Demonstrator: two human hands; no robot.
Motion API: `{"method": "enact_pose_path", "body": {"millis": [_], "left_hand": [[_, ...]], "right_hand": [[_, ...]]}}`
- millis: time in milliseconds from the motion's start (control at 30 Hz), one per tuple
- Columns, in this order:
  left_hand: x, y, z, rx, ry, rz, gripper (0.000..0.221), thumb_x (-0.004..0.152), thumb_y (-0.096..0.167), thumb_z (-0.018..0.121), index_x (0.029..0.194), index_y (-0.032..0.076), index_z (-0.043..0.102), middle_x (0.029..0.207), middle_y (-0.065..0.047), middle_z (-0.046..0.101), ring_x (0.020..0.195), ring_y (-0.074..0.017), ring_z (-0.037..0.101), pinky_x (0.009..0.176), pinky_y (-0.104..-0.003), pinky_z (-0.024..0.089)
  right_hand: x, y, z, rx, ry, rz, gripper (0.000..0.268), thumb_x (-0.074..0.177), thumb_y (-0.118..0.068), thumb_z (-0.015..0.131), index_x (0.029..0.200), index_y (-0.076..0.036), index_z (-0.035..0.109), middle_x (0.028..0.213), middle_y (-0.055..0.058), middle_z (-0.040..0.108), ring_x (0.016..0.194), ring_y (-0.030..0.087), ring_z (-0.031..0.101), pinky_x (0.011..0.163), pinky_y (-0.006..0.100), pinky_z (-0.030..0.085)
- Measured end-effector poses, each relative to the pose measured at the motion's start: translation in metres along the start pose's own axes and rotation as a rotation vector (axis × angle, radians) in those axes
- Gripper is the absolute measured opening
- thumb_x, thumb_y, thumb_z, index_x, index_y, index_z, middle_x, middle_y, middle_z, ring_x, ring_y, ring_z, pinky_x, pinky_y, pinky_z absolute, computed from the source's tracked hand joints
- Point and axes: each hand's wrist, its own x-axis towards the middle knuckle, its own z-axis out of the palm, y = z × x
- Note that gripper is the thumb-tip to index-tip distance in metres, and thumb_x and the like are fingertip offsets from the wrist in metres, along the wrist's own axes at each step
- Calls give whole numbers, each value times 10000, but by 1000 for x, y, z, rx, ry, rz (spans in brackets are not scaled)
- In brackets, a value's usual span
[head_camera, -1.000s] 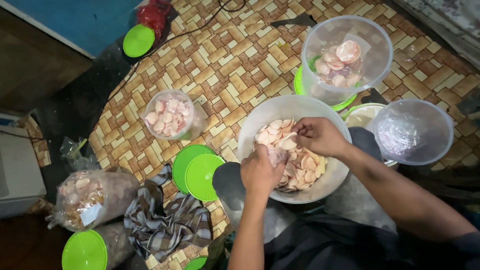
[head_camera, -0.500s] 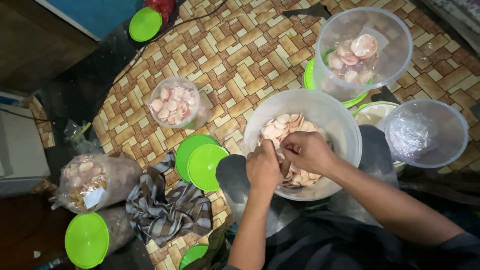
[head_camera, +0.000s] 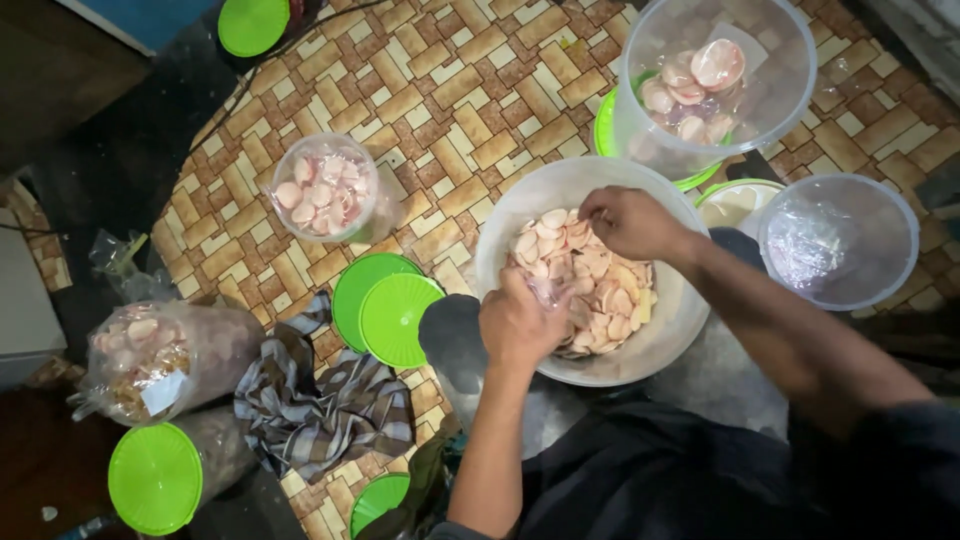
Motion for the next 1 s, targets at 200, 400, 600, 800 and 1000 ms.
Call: {"method": "enact_pose_path", "body": {"millis": [200,400,600,800,1000], "left_hand": [[3,5,-11,-26,-38,39,464,564,257,656,907,-21,512,598,-115,516,469,-344,548,520,-442,478],[-8,-3,9,-59,-7,5,413,705,309,635,951,2,510,683,-112,524,560,-323,572,557,-400,482],[0,-1,5,-67,-17,-38,516,689,509,649,913,58,534,609,-60,537,535,-268,606,584,-362,497],[-1,1,1,-110,-98,-103,580,630,527,712,926,81,489,613,-79,593,541,-296,629,609,-397,496],[2,3,0,-26,-177,-119,548,616,477,724,919,85,489,589,-78,593,521,-309,625,605,-406,493]], "right_hand": [[6,71,52,-779,-660,171,319,729,-65,631,1043,-94,674,997,127,653,900,327,661,649,494,531],[1,77,55,-843,-704,154,253,726,-60,658,968,-134,678,917,104,690,832,302,677,617,437,550],[14,47,34,-900,-500,160,175,721,-74,644,892,-86,677,791,122,681,735,301,686,545,414,535],[-37,-25,-18,342,76,259,321,684,-77,680,1001,-87,632,804,102,651,715,163,595,687,291,494],[-65,-55,4,906,368,179,228,706,110,629,927,107,572,728,121,490,551,249,643,482,282,557]]}}
